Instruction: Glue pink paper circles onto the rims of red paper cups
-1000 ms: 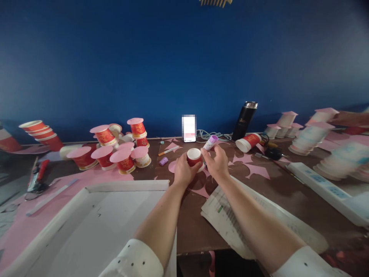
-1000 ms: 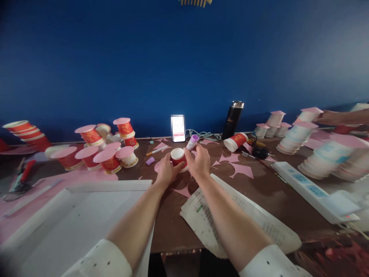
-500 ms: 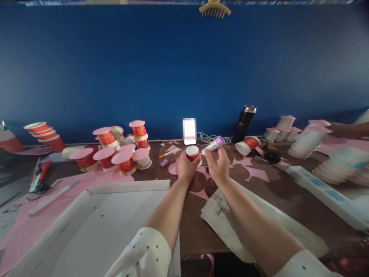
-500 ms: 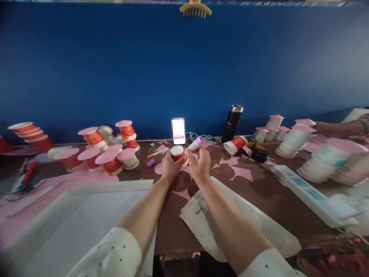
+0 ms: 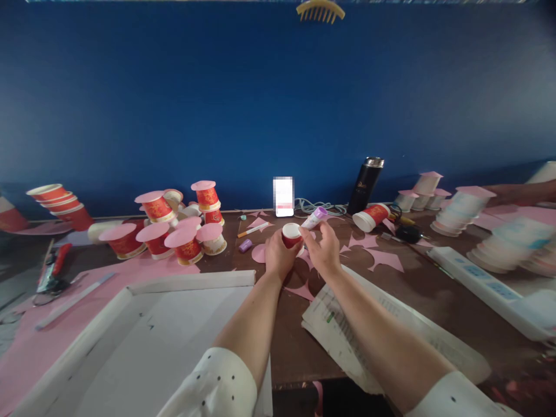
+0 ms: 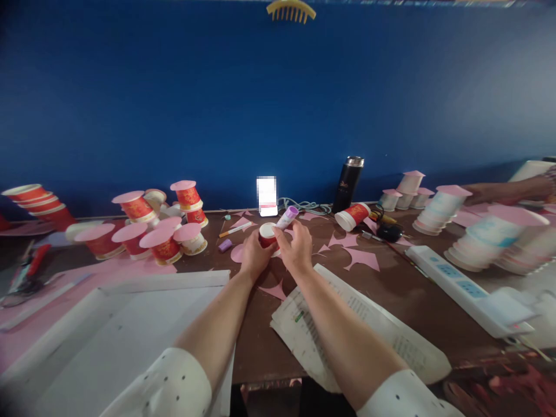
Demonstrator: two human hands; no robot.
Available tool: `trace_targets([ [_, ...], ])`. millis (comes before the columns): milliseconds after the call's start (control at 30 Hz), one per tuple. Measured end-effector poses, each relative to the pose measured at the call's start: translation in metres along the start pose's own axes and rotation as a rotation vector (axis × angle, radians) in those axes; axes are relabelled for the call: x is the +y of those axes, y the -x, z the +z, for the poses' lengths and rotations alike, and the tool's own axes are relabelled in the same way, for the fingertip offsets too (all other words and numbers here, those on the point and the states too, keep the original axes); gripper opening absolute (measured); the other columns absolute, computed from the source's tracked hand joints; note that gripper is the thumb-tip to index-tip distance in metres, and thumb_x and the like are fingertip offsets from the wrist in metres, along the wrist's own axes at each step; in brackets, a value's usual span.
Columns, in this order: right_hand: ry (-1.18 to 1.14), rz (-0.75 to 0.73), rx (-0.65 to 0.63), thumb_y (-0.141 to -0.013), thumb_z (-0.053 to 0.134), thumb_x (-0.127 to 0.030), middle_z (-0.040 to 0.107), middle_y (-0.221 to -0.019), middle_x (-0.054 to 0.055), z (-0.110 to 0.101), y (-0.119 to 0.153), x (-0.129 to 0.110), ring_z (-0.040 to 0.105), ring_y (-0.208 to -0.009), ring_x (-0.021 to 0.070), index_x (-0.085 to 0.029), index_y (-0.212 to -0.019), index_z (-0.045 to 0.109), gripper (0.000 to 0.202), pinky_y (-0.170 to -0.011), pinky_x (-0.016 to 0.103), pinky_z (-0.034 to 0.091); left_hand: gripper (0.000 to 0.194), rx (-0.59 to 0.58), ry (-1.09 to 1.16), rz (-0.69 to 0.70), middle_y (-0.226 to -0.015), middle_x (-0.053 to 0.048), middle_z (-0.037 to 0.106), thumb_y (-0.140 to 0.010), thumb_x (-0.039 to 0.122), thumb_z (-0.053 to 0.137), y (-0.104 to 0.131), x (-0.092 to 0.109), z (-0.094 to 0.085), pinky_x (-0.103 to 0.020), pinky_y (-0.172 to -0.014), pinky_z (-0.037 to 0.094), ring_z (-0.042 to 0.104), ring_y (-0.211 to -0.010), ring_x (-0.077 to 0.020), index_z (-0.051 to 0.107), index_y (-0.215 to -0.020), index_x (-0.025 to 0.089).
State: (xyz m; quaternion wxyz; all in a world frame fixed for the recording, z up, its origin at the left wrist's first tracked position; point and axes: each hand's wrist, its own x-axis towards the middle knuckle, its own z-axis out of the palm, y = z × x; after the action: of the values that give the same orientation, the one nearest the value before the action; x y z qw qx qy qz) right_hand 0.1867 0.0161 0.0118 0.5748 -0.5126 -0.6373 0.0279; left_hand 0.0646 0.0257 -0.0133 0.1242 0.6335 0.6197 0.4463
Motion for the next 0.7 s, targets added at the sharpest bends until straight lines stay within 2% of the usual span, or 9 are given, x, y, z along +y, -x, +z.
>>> trace_targets([
  [133, 0.078, -0.004, -0.031, -0.081, 0.057, -0.050, 0.067, -0.088, 0.007, 0.003, 0.000, 0.003, 0.059, -0.085, 0.0261, -0.020, -0.091, 0.060, 0.032, -0.078, 0.038, 0.043, 0.046, -0.005, -0.017, -0.011, -0.107, -0.012, 0.066, -0.071, 0.036, 0.069, 0.000, -0.001, 0.001, -0.037, -0.086, 0.043, 0.058, -0.100, -0.0278, 0.057, -0.111, 0.015],
  [300, 0.130, 0.006, -0.003, -0.081, 0.056, -0.048, 0.067, -0.086, 0.008, 0.003, -0.002, 0.006, 0.058, -0.084, 0.0270, -0.020, -0.088, 0.059, 0.029, -0.078, 0.039, 0.042, 0.046, 0.002, -0.020, 0.006, -0.107, -0.012, 0.066, -0.072, 0.039, 0.069, 0.001, 0.002, -0.002, -0.038, -0.088, 0.042, 0.058, -0.101, -0.0278, 0.058, -0.110, 0.015],
  [400, 0.154, 0.067, -0.006, -0.081, 0.056, -0.048, 0.066, -0.086, 0.009, 0.002, -0.002, 0.009, 0.058, -0.083, 0.0272, -0.019, -0.086, 0.059, 0.029, -0.076, 0.039, 0.042, 0.052, 0.002, -0.008, -0.006, -0.110, -0.013, 0.065, -0.071, 0.042, 0.070, 0.002, 0.002, -0.003, -0.039, -0.089, 0.043, 0.057, -0.103, -0.0290, 0.057, -0.113, 0.014],
  [600, 0.045, 0.192, 0.073, -0.081, 0.055, -0.054, 0.066, -0.089, 0.008, 0.003, -0.002, 0.011, 0.060, -0.085, 0.0258, -0.019, -0.090, 0.058, 0.036, -0.078, 0.038, 0.043, 0.059, 0.036, -0.007, 0.080, -0.118, -0.016, 0.061, -0.071, 0.041, 0.071, 0.002, -0.004, 0.001, -0.039, -0.098, 0.039, 0.053, -0.113, -0.0285, 0.054, -0.119, 0.011],
  [700, -0.029, 0.223, 0.091, -0.080, 0.056, -0.055, 0.066, -0.088, 0.008, 0.003, -0.002, 0.011, 0.061, -0.083, 0.0250, -0.019, -0.091, 0.058, 0.038, -0.076, 0.037, 0.044, 0.068, 0.043, -0.014, 0.098, -0.127, -0.018, 0.055, -0.071, 0.046, 0.070, 0.002, -0.004, 0.001, -0.042, -0.101, 0.036, 0.047, -0.122, -0.0300, 0.049, -0.126, 0.012],
])
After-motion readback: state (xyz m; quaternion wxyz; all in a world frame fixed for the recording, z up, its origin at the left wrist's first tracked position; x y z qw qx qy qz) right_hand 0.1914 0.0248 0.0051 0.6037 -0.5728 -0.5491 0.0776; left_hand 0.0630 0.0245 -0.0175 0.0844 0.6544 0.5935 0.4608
